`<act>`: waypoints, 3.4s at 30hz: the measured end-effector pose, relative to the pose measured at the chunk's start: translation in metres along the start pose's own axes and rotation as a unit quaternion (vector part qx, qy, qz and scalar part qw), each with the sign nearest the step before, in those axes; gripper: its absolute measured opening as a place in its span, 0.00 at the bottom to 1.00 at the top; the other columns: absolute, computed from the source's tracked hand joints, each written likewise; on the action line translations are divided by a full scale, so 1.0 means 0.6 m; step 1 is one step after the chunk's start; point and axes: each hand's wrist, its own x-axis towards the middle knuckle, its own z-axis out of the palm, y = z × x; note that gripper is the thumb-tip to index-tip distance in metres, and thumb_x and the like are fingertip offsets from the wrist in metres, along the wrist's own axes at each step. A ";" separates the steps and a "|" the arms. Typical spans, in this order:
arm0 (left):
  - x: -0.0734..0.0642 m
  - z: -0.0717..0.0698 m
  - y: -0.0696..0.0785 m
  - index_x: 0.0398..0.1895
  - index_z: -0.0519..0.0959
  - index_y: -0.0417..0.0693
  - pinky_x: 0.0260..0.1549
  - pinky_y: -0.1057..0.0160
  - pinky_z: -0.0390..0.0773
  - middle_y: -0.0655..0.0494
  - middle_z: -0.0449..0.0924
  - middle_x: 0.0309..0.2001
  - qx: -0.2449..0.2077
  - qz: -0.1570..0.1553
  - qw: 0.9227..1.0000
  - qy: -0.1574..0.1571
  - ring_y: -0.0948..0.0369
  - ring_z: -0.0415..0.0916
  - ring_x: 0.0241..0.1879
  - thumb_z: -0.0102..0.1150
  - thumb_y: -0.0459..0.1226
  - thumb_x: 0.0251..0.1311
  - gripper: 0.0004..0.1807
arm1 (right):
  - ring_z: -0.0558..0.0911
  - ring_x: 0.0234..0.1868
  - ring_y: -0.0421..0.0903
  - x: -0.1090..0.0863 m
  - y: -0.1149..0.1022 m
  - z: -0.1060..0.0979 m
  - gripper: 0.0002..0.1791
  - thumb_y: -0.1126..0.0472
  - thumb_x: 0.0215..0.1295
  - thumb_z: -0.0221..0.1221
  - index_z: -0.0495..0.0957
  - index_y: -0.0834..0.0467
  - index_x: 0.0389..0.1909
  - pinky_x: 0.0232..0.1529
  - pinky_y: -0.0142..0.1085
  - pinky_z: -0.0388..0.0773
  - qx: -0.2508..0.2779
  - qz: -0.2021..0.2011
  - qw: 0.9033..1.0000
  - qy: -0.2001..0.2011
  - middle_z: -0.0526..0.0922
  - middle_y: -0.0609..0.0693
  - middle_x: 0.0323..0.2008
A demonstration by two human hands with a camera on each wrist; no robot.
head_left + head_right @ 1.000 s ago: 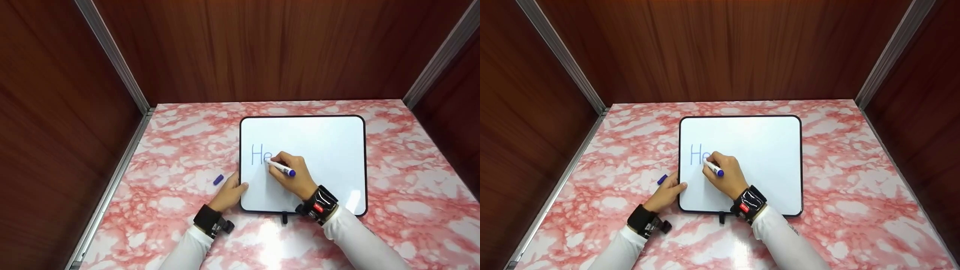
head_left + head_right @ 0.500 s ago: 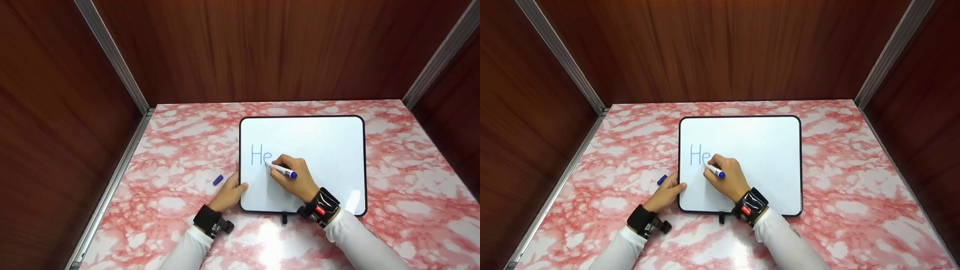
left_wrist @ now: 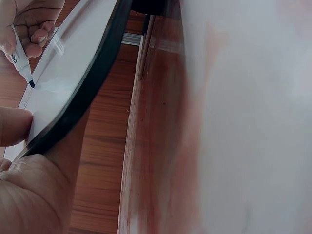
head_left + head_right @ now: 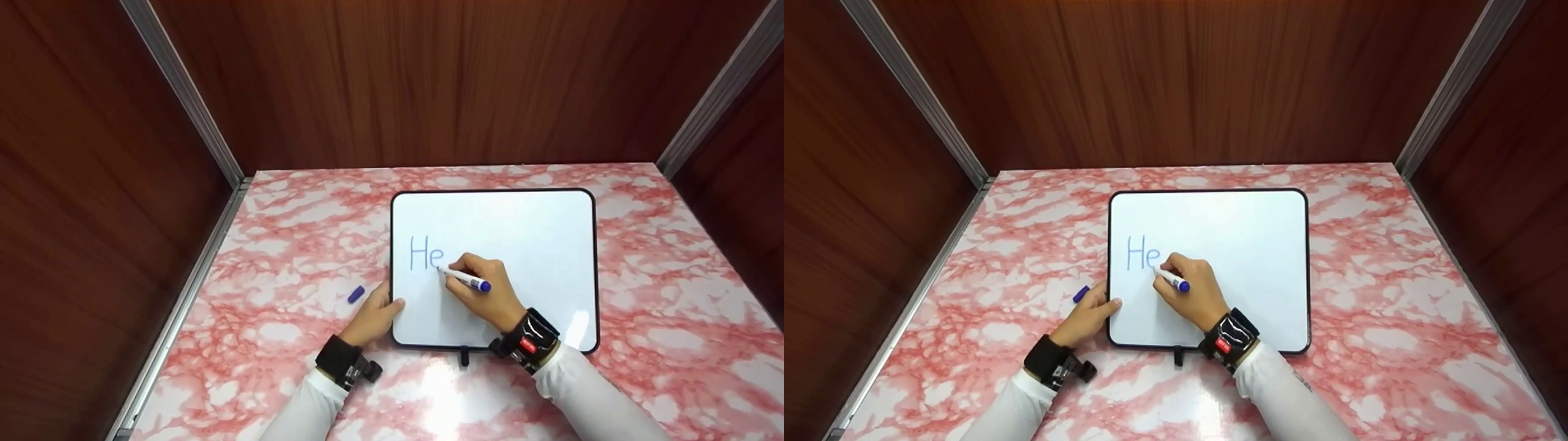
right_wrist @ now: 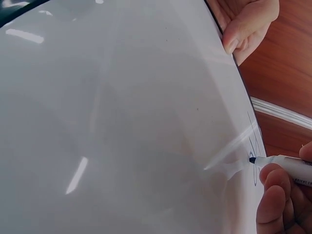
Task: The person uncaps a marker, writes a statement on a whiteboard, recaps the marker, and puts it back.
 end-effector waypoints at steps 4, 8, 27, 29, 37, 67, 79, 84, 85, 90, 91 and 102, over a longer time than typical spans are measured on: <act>-0.001 0.001 0.004 0.66 0.63 0.30 0.50 0.53 0.78 0.36 0.75 0.56 -0.002 -0.006 1.000 0.002 0.48 0.76 0.51 0.40 0.22 0.67 0.23 | 0.68 0.15 0.35 -0.001 0.002 -0.003 0.04 0.68 0.49 0.63 0.81 0.56 0.26 0.13 0.29 0.64 -0.007 0.003 1.000 0.004 0.78 0.37 0.19; -0.007 0.006 0.025 0.66 0.62 0.29 0.50 0.53 0.78 0.35 0.74 0.56 -0.001 -0.006 1.000 0.000 0.47 0.76 0.51 0.39 0.21 0.66 0.24 | 0.69 0.15 0.36 -0.002 0.003 -0.006 0.05 0.68 0.49 0.63 0.81 0.56 0.26 0.14 0.29 0.65 -0.011 0.011 1.000 0.008 0.78 0.38 0.19; -0.012 0.011 0.042 0.66 0.62 0.28 0.50 0.53 0.78 0.35 0.75 0.55 0.000 0.001 1.000 -0.006 0.48 0.77 0.50 0.39 0.21 0.66 0.24 | 0.71 0.15 0.36 -0.003 0.003 -0.011 0.05 0.69 0.48 0.64 0.81 0.56 0.26 0.14 0.28 0.66 -0.007 0.010 1.000 0.011 0.79 0.38 0.19; -0.009 0.007 0.032 0.66 0.62 0.29 0.49 0.53 0.79 0.35 0.75 0.56 0.002 -0.001 1.000 -0.002 0.48 0.77 0.50 0.39 0.21 0.66 0.24 | 0.71 0.15 0.36 -0.003 0.004 -0.011 0.05 0.69 0.49 0.64 0.81 0.56 0.26 0.14 0.29 0.66 -0.005 0.010 1.000 0.008 0.79 0.38 0.19; 0.000 -0.002 0.000 0.68 0.64 0.36 0.48 0.55 0.79 0.41 0.77 0.56 0.008 -0.005 1.000 0.006 0.51 0.78 0.49 0.41 0.25 0.68 0.24 | 0.71 0.16 0.36 0.000 0.007 -0.016 0.05 0.69 0.50 0.64 0.81 0.56 0.28 0.14 0.28 0.66 0.000 -0.008 1.000 0.006 0.79 0.38 0.20; -0.015 0.011 0.048 0.65 0.63 0.29 0.49 0.53 0.79 0.34 0.76 0.54 0.003 0.001 1.000 -0.003 0.46 0.77 0.50 0.39 0.21 0.66 0.24 | 0.75 0.19 0.37 0.044 0.017 -0.027 0.03 0.65 0.56 0.65 0.80 0.59 0.30 0.19 0.29 0.70 -0.049 -0.031 0.997 0.056 0.83 0.44 0.24; -0.013 0.010 0.045 0.64 0.63 0.26 0.50 0.55 0.78 0.33 0.75 0.55 0.007 0.020 1.000 -0.008 0.47 0.76 0.51 0.39 0.20 0.65 0.23 | 0.75 0.19 0.37 0.047 0.019 -0.027 0.04 0.65 0.55 0.66 0.81 0.60 0.30 0.19 0.28 0.71 -0.053 -0.023 0.997 0.055 0.83 0.44 0.23; -0.014 0.010 0.047 0.65 0.62 0.27 0.50 0.55 0.78 0.34 0.75 0.56 0.006 0.013 1.000 -0.005 0.48 0.77 0.51 0.39 0.21 0.65 0.23 | 0.74 0.19 0.37 0.045 0.020 -0.026 0.03 0.65 0.55 0.66 0.81 0.59 0.30 0.19 0.28 0.71 -0.047 -0.021 0.997 0.051 0.83 0.44 0.24; -0.014 0.010 0.048 0.65 0.62 0.28 0.50 0.55 0.78 0.35 0.75 0.56 0.007 0.010 1.000 -0.004 0.48 0.77 0.50 0.39 0.21 0.66 0.24 | 0.74 0.19 0.37 0.044 0.020 -0.026 0.03 0.65 0.55 0.66 0.81 0.59 0.30 0.19 0.28 0.70 -0.046 -0.020 0.997 0.049 0.83 0.44 0.24; -0.015 0.011 0.048 0.66 0.62 0.29 0.50 0.55 0.78 0.35 0.75 0.55 0.010 0.001 1.000 -0.002 0.49 0.77 0.51 0.39 0.21 0.66 0.24 | 0.73 0.18 0.37 0.039 0.019 -0.026 0.04 0.65 0.55 0.66 0.81 0.59 0.30 0.18 0.29 0.70 -0.049 -0.023 0.997 0.047 0.82 0.44 0.23; -0.015 0.011 0.048 0.66 0.62 0.29 0.50 0.55 0.78 0.35 0.75 0.55 0.010 0.002 1.000 -0.003 0.48 0.77 0.51 0.39 0.21 0.66 0.24 | 0.73 0.18 0.37 0.039 0.019 -0.026 0.04 0.65 0.55 0.66 0.81 0.59 0.29 0.18 0.28 0.69 -0.049 -0.023 0.997 0.046 0.82 0.44 0.23; -0.014 0.010 0.049 0.67 0.61 0.29 0.50 0.54 0.78 0.34 0.75 0.56 0.006 0.002 1.000 -0.005 0.48 0.77 0.51 0.39 0.21 0.66 0.25 | 0.71 0.17 0.36 0.027 0.017 -0.024 0.03 0.67 0.52 0.66 0.80 0.58 0.27 0.16 0.27 0.66 -0.041 -0.023 0.998 0.040 0.80 0.41 0.20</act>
